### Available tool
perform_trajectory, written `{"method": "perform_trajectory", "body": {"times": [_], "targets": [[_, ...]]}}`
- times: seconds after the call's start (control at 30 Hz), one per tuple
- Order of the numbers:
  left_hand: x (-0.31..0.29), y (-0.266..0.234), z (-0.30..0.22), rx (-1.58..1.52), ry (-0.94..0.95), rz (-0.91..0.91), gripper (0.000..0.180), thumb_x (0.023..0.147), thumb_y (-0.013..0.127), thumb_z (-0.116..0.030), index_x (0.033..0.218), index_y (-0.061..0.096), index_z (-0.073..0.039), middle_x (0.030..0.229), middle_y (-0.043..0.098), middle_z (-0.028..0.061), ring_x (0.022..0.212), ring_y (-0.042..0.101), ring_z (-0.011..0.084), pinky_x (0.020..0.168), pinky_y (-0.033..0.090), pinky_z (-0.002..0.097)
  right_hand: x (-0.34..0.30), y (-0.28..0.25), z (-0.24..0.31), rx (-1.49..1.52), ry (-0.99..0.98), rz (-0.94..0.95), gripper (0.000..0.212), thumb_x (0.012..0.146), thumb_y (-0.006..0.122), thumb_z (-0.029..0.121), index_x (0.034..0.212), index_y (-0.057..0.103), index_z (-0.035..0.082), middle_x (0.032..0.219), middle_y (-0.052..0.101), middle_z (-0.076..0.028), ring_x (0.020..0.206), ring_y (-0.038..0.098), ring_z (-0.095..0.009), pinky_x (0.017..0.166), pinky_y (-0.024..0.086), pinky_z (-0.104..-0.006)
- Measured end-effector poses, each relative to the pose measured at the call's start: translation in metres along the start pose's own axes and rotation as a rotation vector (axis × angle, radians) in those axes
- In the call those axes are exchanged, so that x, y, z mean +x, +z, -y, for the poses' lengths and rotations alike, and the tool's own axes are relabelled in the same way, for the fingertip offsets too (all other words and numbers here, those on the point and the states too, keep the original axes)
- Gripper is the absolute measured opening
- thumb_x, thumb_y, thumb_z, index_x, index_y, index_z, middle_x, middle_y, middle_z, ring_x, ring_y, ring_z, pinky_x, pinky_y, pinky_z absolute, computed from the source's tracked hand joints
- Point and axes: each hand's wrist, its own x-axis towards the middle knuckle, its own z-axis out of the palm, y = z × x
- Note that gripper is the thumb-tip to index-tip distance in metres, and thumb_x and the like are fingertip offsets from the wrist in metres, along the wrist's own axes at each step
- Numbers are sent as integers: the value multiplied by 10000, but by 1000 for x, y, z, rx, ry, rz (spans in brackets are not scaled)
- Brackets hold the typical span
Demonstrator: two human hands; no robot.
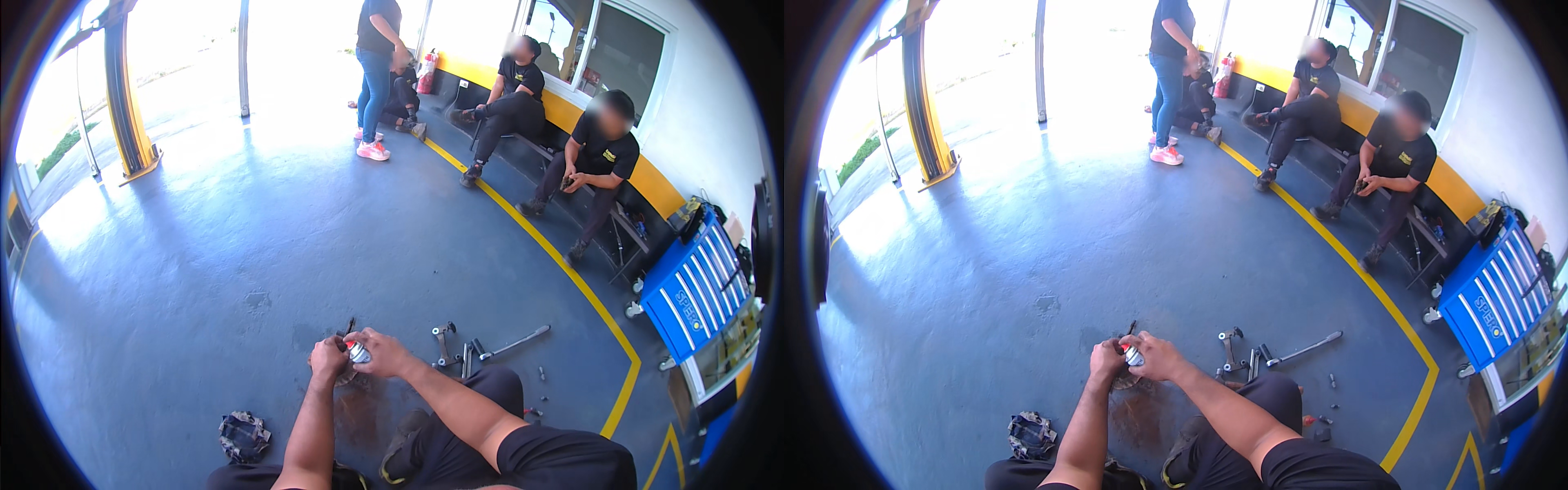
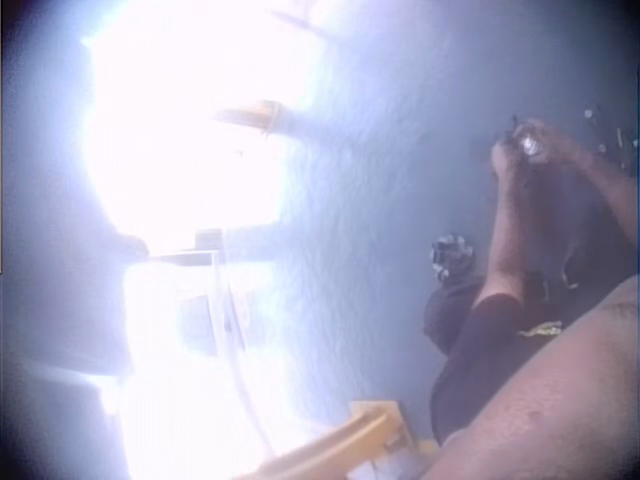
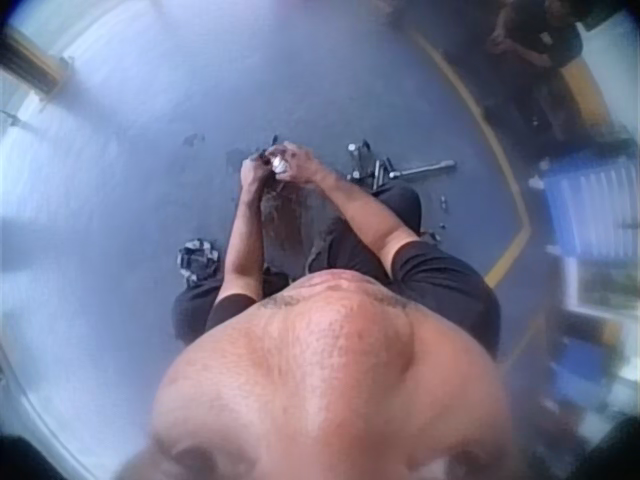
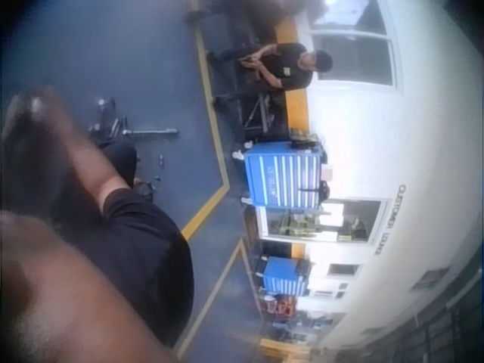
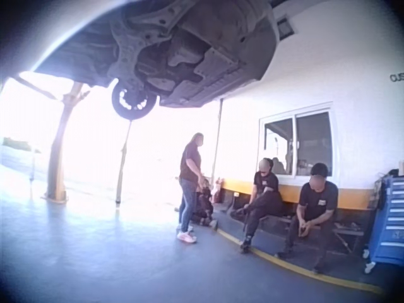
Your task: The person sits on the floor and cleans a brake disc using a spray can and a cloth. They spray the disc, wipe it with the cloth, and repeat the process to remove rust and grime.
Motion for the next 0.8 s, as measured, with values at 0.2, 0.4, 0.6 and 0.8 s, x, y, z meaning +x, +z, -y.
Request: {"method": "perform_trajectory", "body": {"times": [0.2,0.4,0.6,0.8], "targets": [[9,9,16,-95,68,-151,425,891,778,-242,1308,808,-161,1211,822,134,1162,776,324,1027,600,469,0,5,9,-69,-16,33,666,873,832,414,1484,585,315,1288,644,-115,1159,724,-388,974,622,-511],[8,-6,16,-9,-60,-111,444,849,838,-364,1240,837,-155,1169,830,139,1119,789,334,995,621,463,3,21,-2,-59,31,78,679,880,836,401,1502,578,324,1330,644,-108,1161,728,-393,963,628,-516],[7,-15,8,3,-137,-33,474,834,862,-436,1216,848,-155,1143,834,143,1100,794,341,981,627,466,0,35,-9,45,-50,-187,775,871,872,337,1566,531,313,1305,633,-157,1189,710,-415,964,618,-516],[15,-12,20,3,-154,-78,464,840,859,-495,1168,862,-166,1124,834,148,1091,796,346,963,630,473,1,42,-13,119,-143,-222,850,853,891,307,1612,510,324,1411,636,-150,1236,698,-406,997,616,-498]]}}
